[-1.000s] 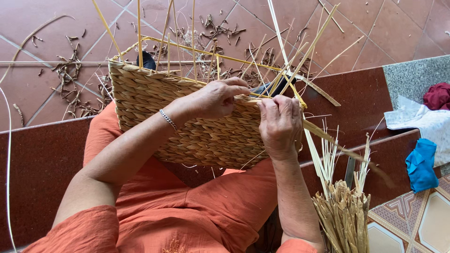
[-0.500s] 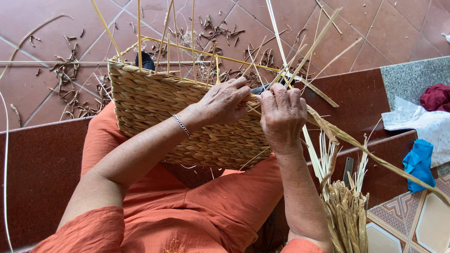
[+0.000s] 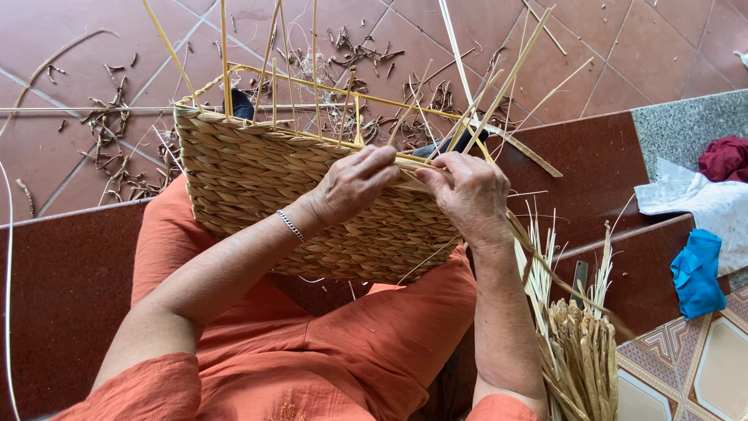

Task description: The person weaves a rectangular basket using dried palm leaves, interlacing them through a metal frame. They trim excess material with scissors and continue weaving the sides and base.

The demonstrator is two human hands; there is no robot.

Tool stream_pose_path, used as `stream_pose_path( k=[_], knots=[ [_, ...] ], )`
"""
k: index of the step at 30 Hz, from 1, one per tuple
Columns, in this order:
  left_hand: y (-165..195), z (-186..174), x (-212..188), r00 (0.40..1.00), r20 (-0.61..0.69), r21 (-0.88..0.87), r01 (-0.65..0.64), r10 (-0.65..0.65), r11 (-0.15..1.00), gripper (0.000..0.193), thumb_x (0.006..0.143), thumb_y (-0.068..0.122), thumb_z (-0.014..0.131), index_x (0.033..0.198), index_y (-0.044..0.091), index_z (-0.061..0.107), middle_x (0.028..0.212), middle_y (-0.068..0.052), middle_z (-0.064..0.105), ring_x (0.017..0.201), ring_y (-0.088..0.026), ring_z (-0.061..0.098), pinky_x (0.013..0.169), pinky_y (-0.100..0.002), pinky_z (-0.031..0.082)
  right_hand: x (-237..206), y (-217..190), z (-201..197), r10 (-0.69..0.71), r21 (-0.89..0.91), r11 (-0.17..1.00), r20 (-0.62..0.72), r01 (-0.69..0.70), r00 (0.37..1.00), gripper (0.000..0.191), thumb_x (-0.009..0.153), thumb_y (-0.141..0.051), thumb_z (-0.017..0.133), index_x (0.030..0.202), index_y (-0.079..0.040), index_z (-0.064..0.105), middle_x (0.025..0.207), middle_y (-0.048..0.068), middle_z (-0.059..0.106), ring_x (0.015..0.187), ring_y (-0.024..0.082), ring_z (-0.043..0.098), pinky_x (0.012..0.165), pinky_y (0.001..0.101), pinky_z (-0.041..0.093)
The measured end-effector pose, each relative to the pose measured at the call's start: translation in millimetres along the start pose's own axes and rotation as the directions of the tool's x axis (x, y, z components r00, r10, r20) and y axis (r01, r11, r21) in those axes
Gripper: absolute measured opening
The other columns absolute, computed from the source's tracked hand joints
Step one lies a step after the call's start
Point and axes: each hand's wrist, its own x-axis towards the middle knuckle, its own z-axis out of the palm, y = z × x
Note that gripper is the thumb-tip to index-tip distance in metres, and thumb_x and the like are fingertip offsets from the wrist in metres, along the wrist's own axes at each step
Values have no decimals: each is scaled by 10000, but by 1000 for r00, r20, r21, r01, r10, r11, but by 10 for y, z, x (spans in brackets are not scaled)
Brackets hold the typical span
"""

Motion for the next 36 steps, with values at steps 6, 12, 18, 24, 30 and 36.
stream_pose_path(
  k=[6,12,18,24,30,36],
  knots=[
    [55,-116,-18,997,65,-11,-49,50,999,218,822,52,671,977,25,521,1242,-181,585,1125,-334,647,900,-372,584,79,-23,248,-27,-53,998,-117,21,993,341,915,-341,832,794,-90,636,727,48,639,644,214,649,566,378,506],
    [-3,85,17,970,115,-53,221,-214,974,125,1003,48,640,1035,27,522,1005,-140,578,969,-308,623,806,-393,559,-79,-40,349,100,23,995,-20,-99,995,318,947,-313,815,823,-83,633,698,42,666,582,199,661,521,383,501],
    [-41,174,76,978,-7,-149,208,-211,967,138,986,93,641,1020,42,517,963,-119,565,899,-305,606,739,-401,533,-132,-6,288,195,105,975,24,-196,981,275,941,-323,802,845,-105,665,677,16,707,581,168,699,538,347,543],
    [-79,210,13,974,82,-87,216,-210,972,138,988,99,648,953,59,520,879,-99,587,810,-276,629,671,-386,527,-187,-46,371,237,45,971,-15,-236,971,332,948,-353,798,813,-96,638,667,35,699,569,166,685,526,347,533],
    [-189,472,145,908,157,-8,395,-389,919,115,981,80,635,959,72,523,788,-92,614,662,-266,632,581,-403,509,-361,47,423,288,120,948,77,-295,955,349,988,-417,729,832,-114,657,629,-1,680,543,134,659,516,336,520],
    [-157,435,194,913,127,-12,393,-388,920,411,923,75,673,1251,-7,440,888,-152,593,714,-306,650,573,-404,536,-631,550,149,488,95,850,233,-519,841,531,916,-673,657,789,-158,663,611,-27,628,500,95,584,497,298,503]
  ],
)
